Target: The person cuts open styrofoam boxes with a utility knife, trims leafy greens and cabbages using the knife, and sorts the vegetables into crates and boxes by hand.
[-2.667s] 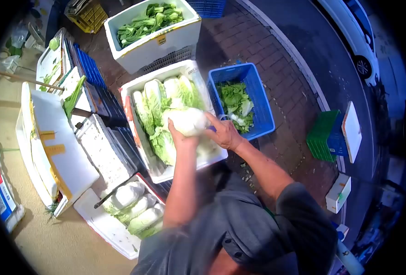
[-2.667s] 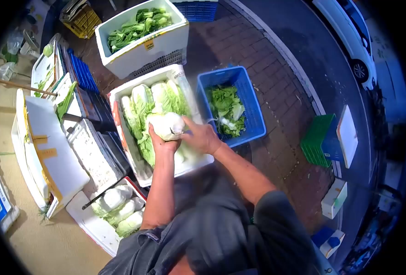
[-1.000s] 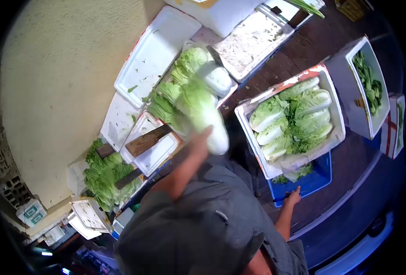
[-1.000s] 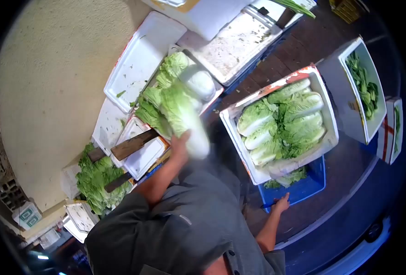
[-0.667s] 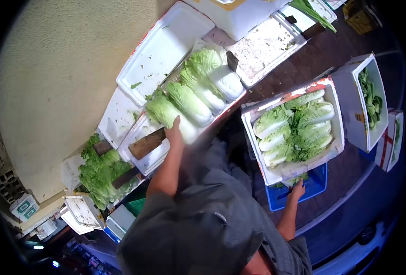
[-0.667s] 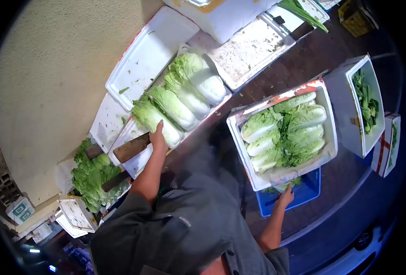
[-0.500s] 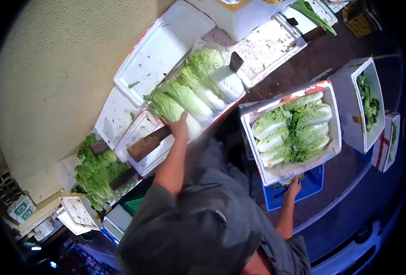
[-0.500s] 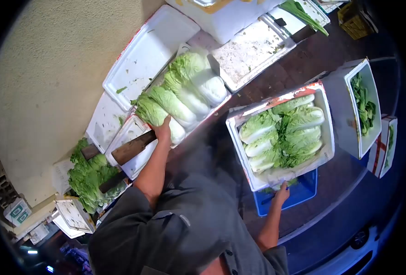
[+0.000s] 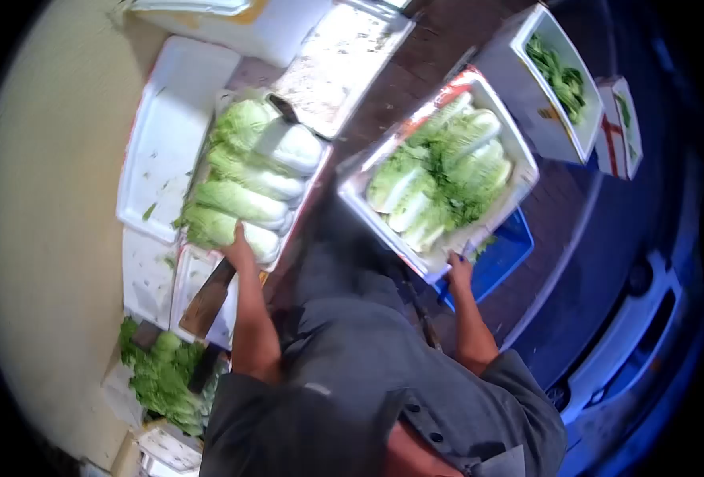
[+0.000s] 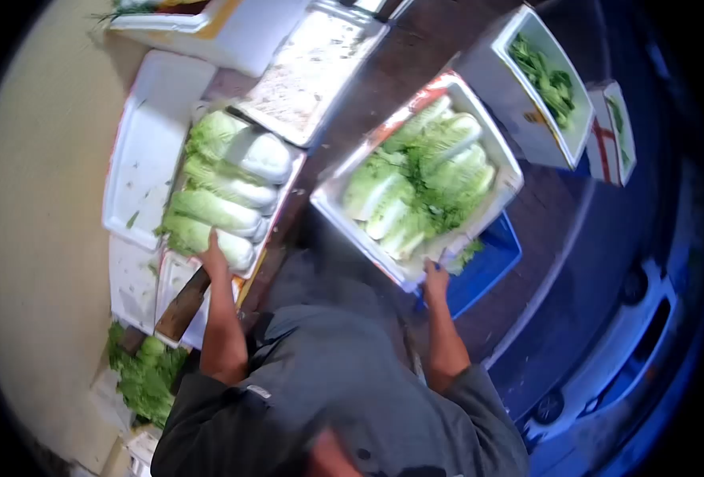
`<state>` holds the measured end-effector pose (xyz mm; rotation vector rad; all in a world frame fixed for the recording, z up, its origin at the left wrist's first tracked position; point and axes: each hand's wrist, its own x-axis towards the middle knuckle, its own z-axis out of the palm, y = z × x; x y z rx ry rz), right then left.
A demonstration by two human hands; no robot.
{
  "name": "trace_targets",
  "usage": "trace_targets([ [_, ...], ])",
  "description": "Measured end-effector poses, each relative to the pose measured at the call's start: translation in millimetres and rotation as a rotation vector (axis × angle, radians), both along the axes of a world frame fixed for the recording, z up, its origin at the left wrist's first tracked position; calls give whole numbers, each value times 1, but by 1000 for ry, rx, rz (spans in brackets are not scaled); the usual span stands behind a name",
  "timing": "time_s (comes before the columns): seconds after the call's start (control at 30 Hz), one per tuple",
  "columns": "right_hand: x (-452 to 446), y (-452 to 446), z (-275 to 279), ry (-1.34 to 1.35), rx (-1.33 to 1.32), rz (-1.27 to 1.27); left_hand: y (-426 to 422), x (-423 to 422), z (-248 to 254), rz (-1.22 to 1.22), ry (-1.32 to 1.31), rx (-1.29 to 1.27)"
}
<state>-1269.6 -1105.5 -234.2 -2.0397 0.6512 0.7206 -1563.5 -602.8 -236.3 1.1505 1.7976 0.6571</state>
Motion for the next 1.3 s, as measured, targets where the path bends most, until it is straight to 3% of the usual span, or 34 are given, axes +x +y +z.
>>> trace_targets([
  [0.1,2,29,19,65,44,-30,-9,-4,11,-68,-285,32],
  [0.2,0,36,16,90,32,1,-25,22,86,268,-142,-338],
  [0.3,-6,38,6,169,62,-20,-49,15,111,-107,191,83],
  [0.4,-14,40,8,186,132,-65,-65,33,123,-392,30,104],
  [0.43,-15,40,5,215,142,-70,-76,49,118,-445,-182,55],
  [0.47,-14,41,1,242,155,-75,-85,80,136,-678,-95,-21],
  [0.5,-13,42,-2,269,166,-81,-99,107,127,-702,-253,-164],
  [0.57,-14,52,7,257,220,-123,-121,162,111,-932,-296,-394],
  [0.63,-6,63,13,234,256,-136,-146,199,47,-1106,-214,-396],
  [0.67,-1,70,19,261,291,-184,-159,223,28,-1200,-88,-271],
  [0.7,-2,71,12,247,299,-160,-162,253,36,-1275,-28,-307],
  [0.77,8,72,-10,208,313,-100,-179,283,-21,-1113,-11,-296],
  [0.83,17,83,-19,212,321,-42,-190,307,-62,-1031,218,-124],
  [0.97,43,98,-49,103,219,153,-191,317,-117,-903,323,-307],
  [1.07,92,109,-35,-44,170,177,-196,318,-126,-911,420,-177],
  [1.13,151,86,-76,-171,128,224,-199,322,-96,-969,308,-182],
  [1.2,230,82,-71,-506,-119,351,-200,316,-76,-1065,225,-118],
  [1.23,264,85,-67,-593,-141,286,-201,310,-71,-1130,199,-51],
  [1.3,325,89,-60,-525,-59,240,-202,305,-41,-1158,120,4],
])
